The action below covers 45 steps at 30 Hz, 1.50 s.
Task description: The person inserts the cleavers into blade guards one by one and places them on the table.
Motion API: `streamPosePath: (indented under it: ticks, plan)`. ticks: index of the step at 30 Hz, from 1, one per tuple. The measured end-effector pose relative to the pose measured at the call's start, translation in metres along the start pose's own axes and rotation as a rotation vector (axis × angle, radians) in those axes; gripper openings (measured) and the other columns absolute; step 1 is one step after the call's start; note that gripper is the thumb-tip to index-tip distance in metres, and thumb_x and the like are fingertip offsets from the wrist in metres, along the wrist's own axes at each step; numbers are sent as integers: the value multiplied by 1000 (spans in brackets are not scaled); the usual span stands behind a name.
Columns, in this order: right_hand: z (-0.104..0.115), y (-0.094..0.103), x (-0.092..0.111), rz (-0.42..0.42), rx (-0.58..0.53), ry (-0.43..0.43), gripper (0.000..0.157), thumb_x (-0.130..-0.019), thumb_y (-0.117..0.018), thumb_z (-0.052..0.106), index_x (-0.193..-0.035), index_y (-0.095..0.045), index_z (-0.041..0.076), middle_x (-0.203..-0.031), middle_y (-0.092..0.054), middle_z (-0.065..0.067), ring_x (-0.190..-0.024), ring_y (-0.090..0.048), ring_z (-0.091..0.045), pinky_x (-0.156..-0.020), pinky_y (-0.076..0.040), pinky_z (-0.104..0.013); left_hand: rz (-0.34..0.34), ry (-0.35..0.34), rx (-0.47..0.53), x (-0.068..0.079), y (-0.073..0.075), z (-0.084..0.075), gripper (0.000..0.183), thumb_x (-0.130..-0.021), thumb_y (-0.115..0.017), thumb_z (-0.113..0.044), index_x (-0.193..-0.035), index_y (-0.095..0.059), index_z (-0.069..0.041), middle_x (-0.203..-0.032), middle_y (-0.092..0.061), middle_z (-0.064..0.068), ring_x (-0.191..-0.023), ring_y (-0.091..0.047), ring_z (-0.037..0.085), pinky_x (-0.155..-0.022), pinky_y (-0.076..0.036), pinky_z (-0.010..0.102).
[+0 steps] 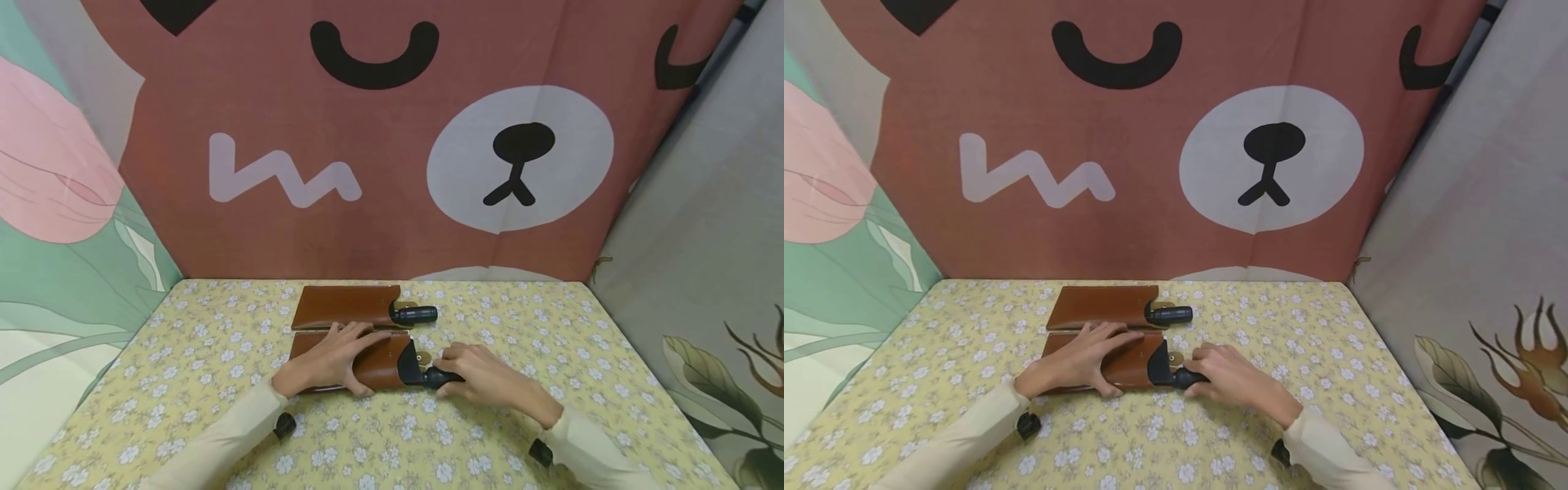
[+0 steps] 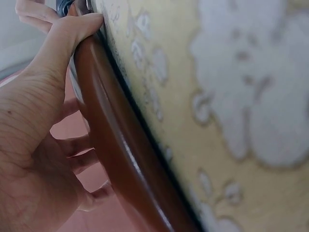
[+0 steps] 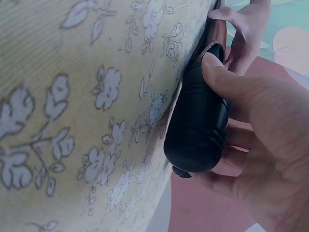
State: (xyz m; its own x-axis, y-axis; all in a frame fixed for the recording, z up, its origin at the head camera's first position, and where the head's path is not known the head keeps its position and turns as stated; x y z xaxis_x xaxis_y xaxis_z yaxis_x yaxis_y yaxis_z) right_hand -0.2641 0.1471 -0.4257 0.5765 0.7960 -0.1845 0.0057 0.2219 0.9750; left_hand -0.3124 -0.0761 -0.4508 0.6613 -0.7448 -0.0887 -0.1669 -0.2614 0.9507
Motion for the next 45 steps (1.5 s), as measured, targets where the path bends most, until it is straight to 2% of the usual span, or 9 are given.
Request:
streamPosePath:
  ticks: [8, 12, 16, 24, 30, 38, 45]
  plan:
    - [5, 4, -6, -23, 8, 45, 44, -93, -78, 38, -122, -78, 6, -95, -68, 1, -76, -52, -3, -61, -36, -17, 4, 3, -15, -3, 2, 0, 109, -75, -90, -60, -163, -39, -22, -161, -41, 19, -147, -41, 38, -108, -34, 69]
    - [6, 2, -8, -2, -7, 35, 44, -94, -78, 38, -124, -77, 6, -98, -69, 0, -80, -55, -4, -62, -36, -17, 4, 3, -26, -3, 2, -1, 109, -75, -90, -61, -163, -40, -21, -161, -41, 19, -146, -42, 38, -108, -35, 70]
    - [8, 1, -10, 12, -8, 25, 43, -94, -78, 37, -124, -77, 6, -99, -70, -1, -82, -57, -6, -62, -35, -17, 3, -7, -32, -3, 1, -1, 109, -75, -89, -62, -163, -40, -24, -160, -42, 18, -144, -43, 36, -104, -37, 64]
    - [10, 0, -13, 39, -21, 8, 45, -95, -77, 38, -126, -76, 6, -98, -68, 0, -77, -47, -3, -58, -28, -17, -6, -29, -23, -2, 1, -2, 107, -75, -89, -62, -163, -41, -26, -158, -44, 16, -142, -45, 34, -99, -38, 58]
    - [10, -3, -15, 59, -37, -4, 44, -95, -78, 38, -126, -76, 7, -95, -66, 1, -75, -45, -2, -58, -29, -17, 7, -19, 9, 0, 0, -2, 105, -76, -89, -61, -163, -41, -26, -159, -43, 17, -143, -43, 35, -103, -37, 63]
    - [11, -4, -16, 69, -42, -11, 44, -94, -78, 37, -126, -76, 7, -102, -70, -3, -80, -53, -4, -57, -31, -17, 20, -15, 24, -1, -2, -2, 104, -77, -89, -60, -163, -41, -27, -161, -42, 16, -145, -42, 36, -106, -35, 66]
    - [10, -3, -14, 95, -56, -34, 44, -94, -78, 38, -126, -76, 9, -96, -67, 1, -73, -45, -1, -55, -28, -17, 36, -10, 33, -3, -4, 0, 104, -78, -88, -61, -164, -39, -29, -160, -42, 15, -145, -42, 34, -108, -34, 68]
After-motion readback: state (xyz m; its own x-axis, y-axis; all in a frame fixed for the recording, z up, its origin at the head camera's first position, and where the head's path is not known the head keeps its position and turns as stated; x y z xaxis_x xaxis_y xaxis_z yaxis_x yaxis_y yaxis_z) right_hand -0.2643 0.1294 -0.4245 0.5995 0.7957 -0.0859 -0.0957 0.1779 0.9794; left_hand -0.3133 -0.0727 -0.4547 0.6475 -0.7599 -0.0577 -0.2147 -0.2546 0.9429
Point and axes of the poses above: each hand's wrist, its own x-axis away from the middle knuckle, its own y-axis out of the back of the hand, z = x × y, the point moved 7 cm from there along -x, towards the middle knuckle
